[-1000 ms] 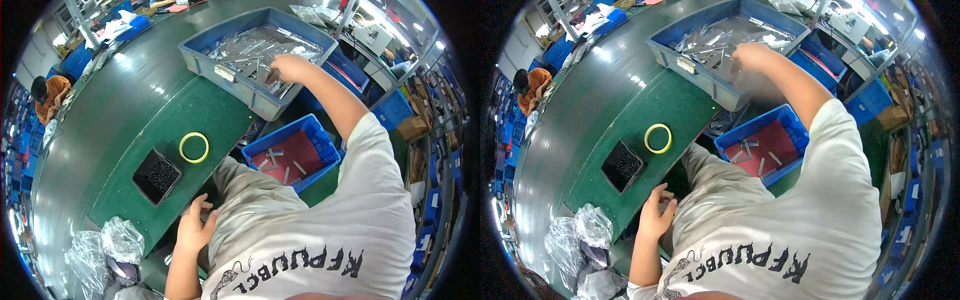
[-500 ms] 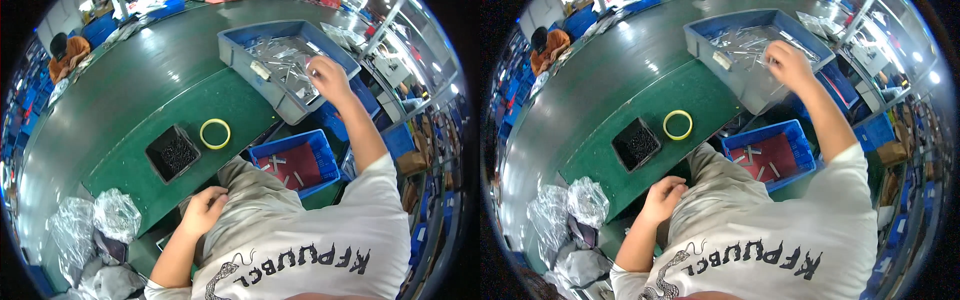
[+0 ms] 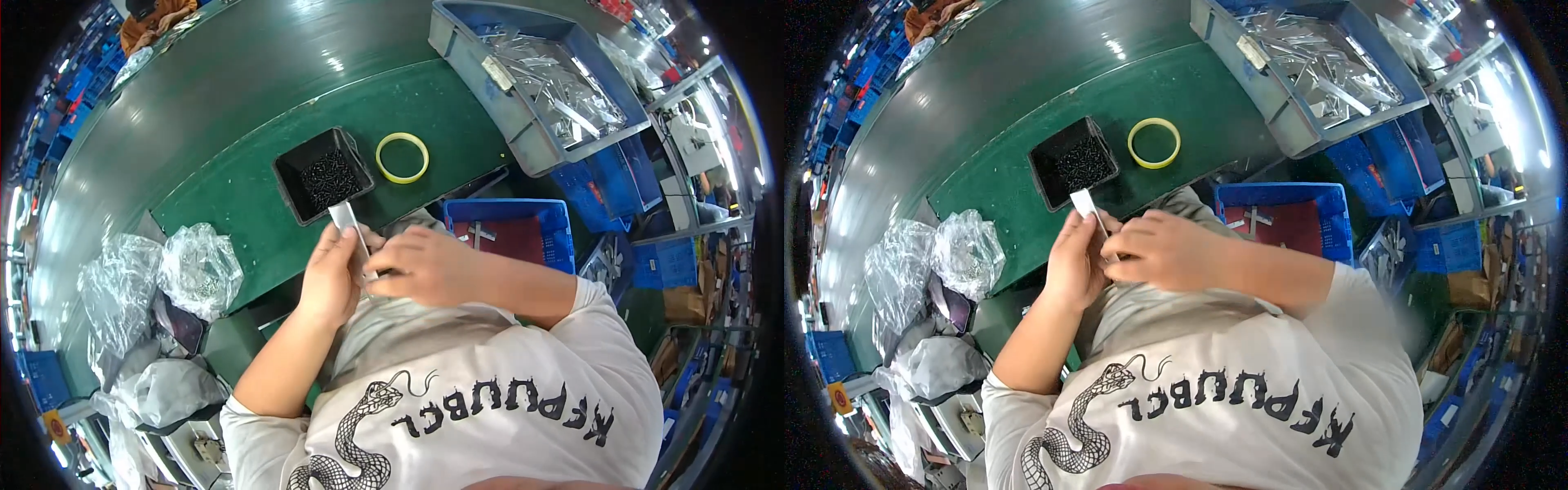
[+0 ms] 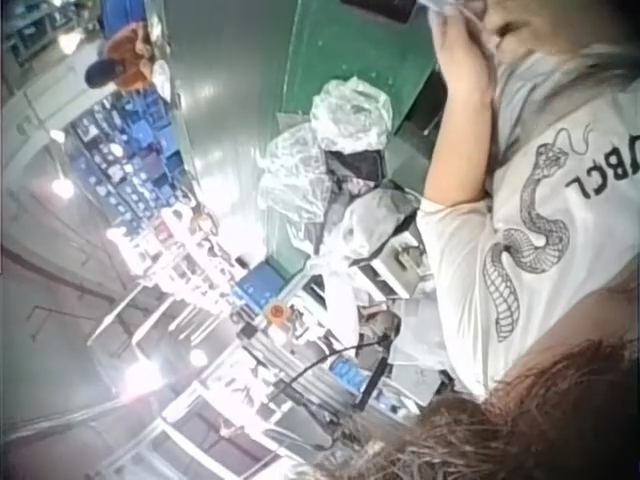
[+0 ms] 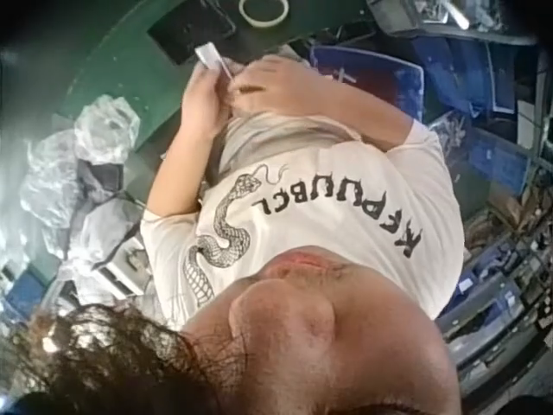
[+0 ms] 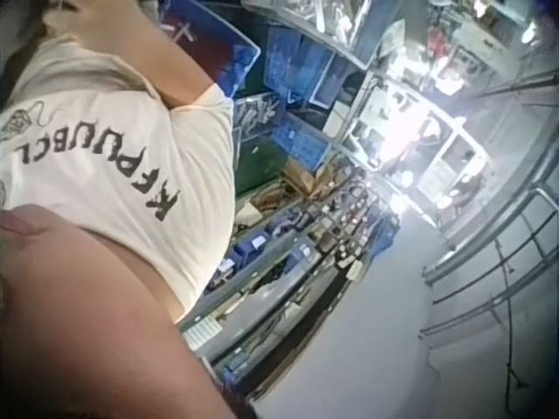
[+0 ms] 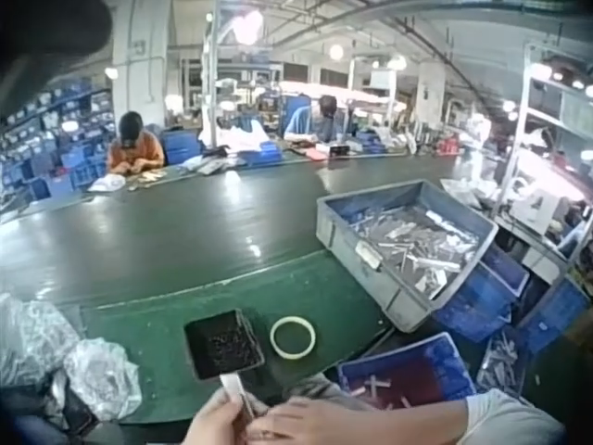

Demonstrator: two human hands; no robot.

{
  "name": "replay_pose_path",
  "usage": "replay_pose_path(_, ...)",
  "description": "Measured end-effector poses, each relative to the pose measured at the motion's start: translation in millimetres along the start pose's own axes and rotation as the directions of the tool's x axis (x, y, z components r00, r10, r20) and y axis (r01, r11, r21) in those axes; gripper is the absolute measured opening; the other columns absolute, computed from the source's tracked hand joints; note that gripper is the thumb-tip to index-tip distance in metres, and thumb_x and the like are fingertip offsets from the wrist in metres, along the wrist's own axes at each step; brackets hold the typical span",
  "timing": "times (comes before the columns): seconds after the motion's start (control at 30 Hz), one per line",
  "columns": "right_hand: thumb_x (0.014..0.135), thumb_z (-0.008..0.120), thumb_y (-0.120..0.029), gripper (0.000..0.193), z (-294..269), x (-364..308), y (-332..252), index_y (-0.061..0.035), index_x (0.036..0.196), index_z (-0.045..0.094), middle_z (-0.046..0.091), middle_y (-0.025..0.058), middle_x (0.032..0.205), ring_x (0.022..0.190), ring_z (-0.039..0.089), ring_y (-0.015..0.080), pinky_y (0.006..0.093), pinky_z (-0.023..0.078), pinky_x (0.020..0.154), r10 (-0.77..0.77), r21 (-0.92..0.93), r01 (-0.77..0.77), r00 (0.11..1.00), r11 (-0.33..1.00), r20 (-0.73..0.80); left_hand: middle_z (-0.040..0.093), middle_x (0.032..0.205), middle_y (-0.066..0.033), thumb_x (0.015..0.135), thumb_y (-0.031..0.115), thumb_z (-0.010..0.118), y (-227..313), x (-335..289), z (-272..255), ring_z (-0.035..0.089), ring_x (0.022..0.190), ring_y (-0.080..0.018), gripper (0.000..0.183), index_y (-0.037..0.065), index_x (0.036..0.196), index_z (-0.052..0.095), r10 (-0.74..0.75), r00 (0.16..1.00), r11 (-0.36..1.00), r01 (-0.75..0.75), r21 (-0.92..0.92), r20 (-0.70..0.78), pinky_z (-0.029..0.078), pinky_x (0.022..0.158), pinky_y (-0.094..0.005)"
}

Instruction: Applying yellow adhesive tape to small metal components at a manufacturing workbench.

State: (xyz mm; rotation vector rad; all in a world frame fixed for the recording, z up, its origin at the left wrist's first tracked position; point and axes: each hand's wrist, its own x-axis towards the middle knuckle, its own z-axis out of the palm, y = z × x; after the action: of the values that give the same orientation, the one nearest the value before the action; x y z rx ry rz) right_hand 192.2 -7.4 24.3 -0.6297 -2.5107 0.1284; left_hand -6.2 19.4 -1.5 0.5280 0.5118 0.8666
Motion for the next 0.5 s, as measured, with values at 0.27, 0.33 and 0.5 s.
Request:
replay_pose_path(0.27, 0.079, 0.077, -0.016, 0.025, 18, -4, 75, -0.0071, 0.101, 0.069, 0.064, 0.0086, 0.106, 0.094, 0.061, 0.0309, 0.0434, 0.048, 0.084, 0.516, -0.199, -0.594, 0.79, 0.78, -0.331, 0.068, 0.09, -0.0141, 0.107, 0.03, 0.045, -2, 1, 2, 0.067, 0.071, -0.0201, 0.03, 0.003, 0.118, 0.051, 0.021, 0.986, 0.926, 0.043, 0.374, -0.166, 0.055, 0.057, -0.0305)
replay_pose_path(0.33, 0.079, 0.077, -0.015, 0.022, 27, -18, 91, -0.0062, 0.097, 0.07, 0.065, 0.0091, 0.101, 0.092, 0.061, 0.0305, 0.0429, 0.049, 0.082, 0.561, -0.171, -0.611, 0.784, 0.773, -0.267, 0.068, 0.088, -0.0136, 0.107, 0.03, 0.045, -5, 0, 1, 0.065, 0.068, -0.0191, 0.029, 0.003, 0.117, 0.051, 0.042, 0.987, 0.925, 0.021, 0.38, -0.156, 0.053, 0.055, -0.0298)
replay_pose_path(0.5, 0.081, 0.075, -0.006, 0.011, 25, -35, 88, -0.0018, 0.088, 0.068, 0.064, 0.0098, 0.088, 0.083, 0.061, 0.0279, 0.0369, 0.049, 0.074, 0.599, 0.079, -0.605, 0.747, 0.792, -0.288, 0.066, 0.083, -0.0116, 0.106, 0.029, 0.046, -5, 0, -6, 0.06, 0.061, -0.0151, 0.027, 0.003, 0.113, 0.053, 0.112, 0.987, 0.938, -0.067, 0.339, -0.114, 0.046, 0.05, -0.027)
